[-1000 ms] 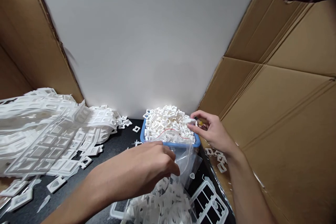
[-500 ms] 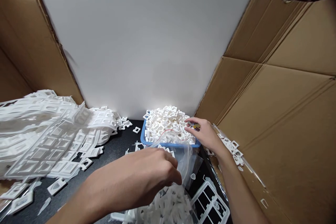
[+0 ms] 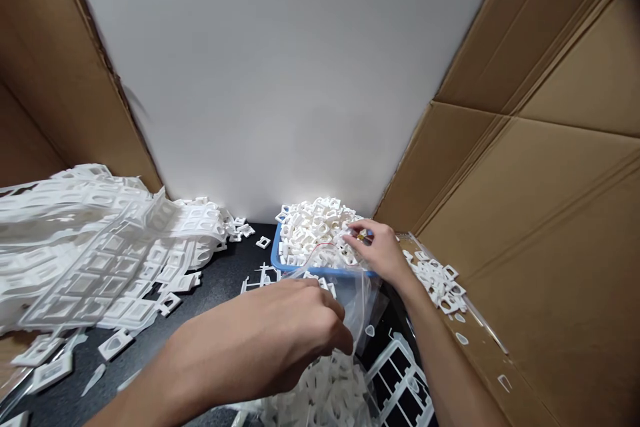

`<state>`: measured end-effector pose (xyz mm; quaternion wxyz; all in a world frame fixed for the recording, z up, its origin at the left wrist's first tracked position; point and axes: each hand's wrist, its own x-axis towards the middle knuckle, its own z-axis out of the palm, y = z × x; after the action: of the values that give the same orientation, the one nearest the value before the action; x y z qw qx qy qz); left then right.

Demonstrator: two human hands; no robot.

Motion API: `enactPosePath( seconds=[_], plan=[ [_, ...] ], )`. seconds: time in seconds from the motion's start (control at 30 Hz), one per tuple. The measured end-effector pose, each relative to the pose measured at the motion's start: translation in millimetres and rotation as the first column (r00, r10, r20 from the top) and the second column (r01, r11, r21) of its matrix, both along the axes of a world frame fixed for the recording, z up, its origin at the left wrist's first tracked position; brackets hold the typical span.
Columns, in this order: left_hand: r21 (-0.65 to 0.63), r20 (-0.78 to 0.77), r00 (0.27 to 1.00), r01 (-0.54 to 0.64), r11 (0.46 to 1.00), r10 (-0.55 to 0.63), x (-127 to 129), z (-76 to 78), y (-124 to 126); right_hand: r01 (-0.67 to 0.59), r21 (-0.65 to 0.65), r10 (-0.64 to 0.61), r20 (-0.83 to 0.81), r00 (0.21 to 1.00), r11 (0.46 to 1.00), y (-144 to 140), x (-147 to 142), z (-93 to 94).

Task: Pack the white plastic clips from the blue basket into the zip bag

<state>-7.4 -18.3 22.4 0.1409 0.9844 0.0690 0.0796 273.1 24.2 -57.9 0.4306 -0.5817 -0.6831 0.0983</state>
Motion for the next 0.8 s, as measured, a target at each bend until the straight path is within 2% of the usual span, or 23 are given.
enactPosePath(
  seconds=[0.07,0.17,0.27,0.37,0.47,0.53,0.6,0.73,0.8],
  plan=[
    [0.0,-0.042,0.999,-0.004,1.0,0.004,-0.1,0.0,-0.5,-0.054,-0.033,0.047,-0.181,0.982,0.998,-9.5,-2.0,15.9],
    [-0.024,-0.042,0.999,-0.009,1.0,0.008,0.5,1.0,-1.9,-0.226,-0.106,0.153,-0.463,0.873,0.968,-27.2,-11.6,38.3],
    [-0.041,-0.046,0.999,-0.025,0.999,0.023,0.5,1.9,-2.9,-0.382,-0.156,0.239,-0.554,0.797,0.911,-39.5,-23.4,50.7],
    [-0.03,-0.04,0.999,-0.032,0.999,0.031,-0.7,2.0,-3.2,-0.498,-0.19,0.311,-0.583,0.75,0.846,-42.6,-30.1,52.9],
    [-0.007,-0.025,0.999,-0.036,0.999,0.036,-2.0,1.1,-2.9,-0.559,-0.209,0.351,-0.593,0.725,0.802,-42.3,-32.1,52.9],
    [-0.001,-0.026,0.999,-0.039,0.999,0.039,-2.4,0.1,-2.6,-0.574,-0.255,0.368,-0.555,0.746,0.778,-43.8,-32.8,55.5],
    [-0.012,-0.026,0.999,-0.036,0.999,0.036,-2.4,-0.9,-2.5,-0.575,-0.316,0.414,-0.451,0.791,0.755,-47.7,-34.0,60.6],
    [-0.012,-0.015,0.999,-0.032,0.999,0.032,-2.5,-1.4,-2.6,-0.507,-0.371,0.48,-0.171,0.861,0.778,-57.8,-34.8,72.6],
    [-0.008,-0.011,0.999,-0.036,0.999,0.036,-2.6,-0.7,-2.6,-0.469,-0.352,0.44,-0.164,0.883,0.81,-59.4,-30.5,75.3]
  ],
)
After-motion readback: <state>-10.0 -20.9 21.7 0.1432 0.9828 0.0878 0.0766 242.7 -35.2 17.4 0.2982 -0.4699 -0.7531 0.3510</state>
